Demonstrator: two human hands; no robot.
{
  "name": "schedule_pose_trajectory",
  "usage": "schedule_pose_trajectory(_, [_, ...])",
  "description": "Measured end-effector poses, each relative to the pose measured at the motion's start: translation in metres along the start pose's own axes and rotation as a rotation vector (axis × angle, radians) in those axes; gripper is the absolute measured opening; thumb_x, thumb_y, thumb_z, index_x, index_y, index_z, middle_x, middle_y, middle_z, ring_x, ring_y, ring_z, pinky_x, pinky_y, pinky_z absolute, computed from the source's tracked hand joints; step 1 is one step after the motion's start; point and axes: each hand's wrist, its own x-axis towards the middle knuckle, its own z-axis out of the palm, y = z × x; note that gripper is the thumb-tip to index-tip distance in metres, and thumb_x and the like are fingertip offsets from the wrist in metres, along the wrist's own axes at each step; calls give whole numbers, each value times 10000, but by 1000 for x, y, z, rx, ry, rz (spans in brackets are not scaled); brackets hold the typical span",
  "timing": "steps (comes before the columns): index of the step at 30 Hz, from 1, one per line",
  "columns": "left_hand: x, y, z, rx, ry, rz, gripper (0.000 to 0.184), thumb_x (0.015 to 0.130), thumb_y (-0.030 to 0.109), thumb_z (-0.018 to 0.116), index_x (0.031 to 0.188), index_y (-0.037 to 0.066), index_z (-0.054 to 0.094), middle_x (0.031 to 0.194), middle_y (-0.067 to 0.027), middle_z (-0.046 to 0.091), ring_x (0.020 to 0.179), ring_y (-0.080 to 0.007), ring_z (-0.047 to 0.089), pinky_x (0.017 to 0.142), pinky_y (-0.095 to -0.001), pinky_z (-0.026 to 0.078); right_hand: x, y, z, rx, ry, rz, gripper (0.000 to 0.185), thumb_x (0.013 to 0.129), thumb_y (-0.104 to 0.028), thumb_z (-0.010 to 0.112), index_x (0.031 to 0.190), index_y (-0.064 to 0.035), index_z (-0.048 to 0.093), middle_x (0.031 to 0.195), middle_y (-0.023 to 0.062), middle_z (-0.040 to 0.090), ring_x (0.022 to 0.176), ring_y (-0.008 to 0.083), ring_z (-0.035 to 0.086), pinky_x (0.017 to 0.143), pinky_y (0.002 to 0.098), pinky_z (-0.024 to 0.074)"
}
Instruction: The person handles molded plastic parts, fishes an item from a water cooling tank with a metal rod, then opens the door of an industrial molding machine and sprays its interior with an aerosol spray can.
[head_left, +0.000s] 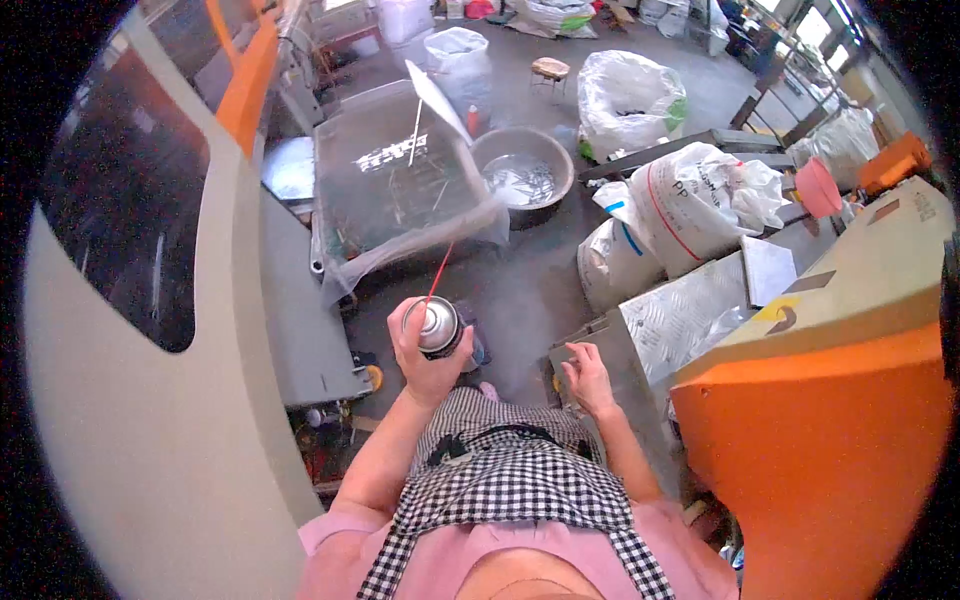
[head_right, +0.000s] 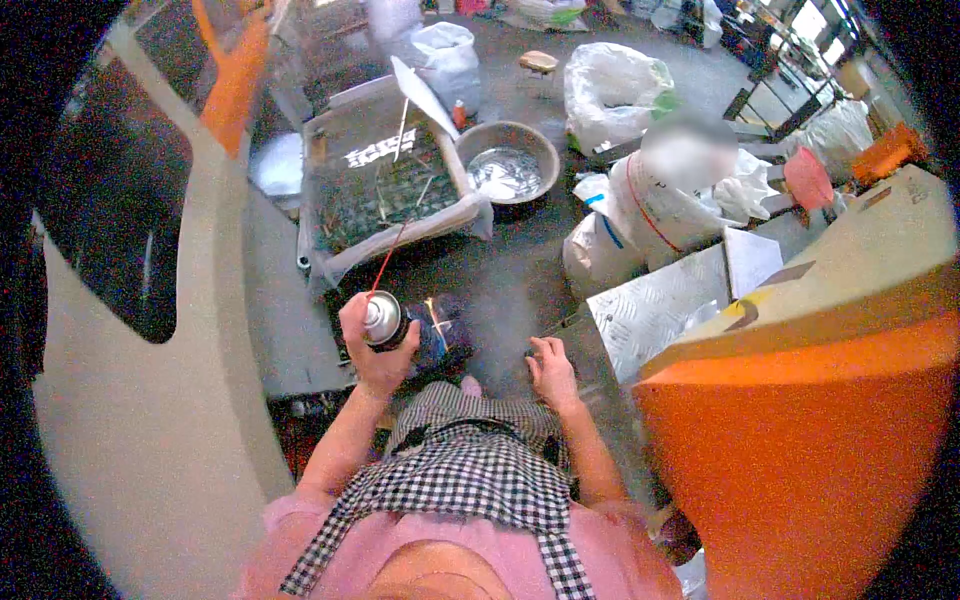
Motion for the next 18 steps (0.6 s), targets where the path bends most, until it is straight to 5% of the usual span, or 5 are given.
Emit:
schedule_pose_trajectory(8, [74,-26,101,-120,-54,143,785,572,44,794,1240,72,382,1092,-214,489,976,-364,510,837,-444,435,32,8,-15,225,139,180,383,803,-35,628,1169,-41,515,1073,157,515,808,235,632,697,319,524])
schedule_pose_trajectory(11, [92,-46,146,-205,-71,159,796,557,44,815,1231,35,390,1150,-195,503,1029,-358,505,913,-444,389,45,-9,-24,279,169,255,307,820,-24,614,1122,-17,559,991,121,576,833,194,631,721,287,511])
schedule_pose_trajectory(18, [148,-103,259,-248,-109,153,742,611,51,796,1232,-3,393,1156,-199,499,1060,-346,493,931,-427,379,100,-7,-41,224,269,288,278,824,-87,626,1092,-38,577,954,129,582,819,228,602,732,322,483])
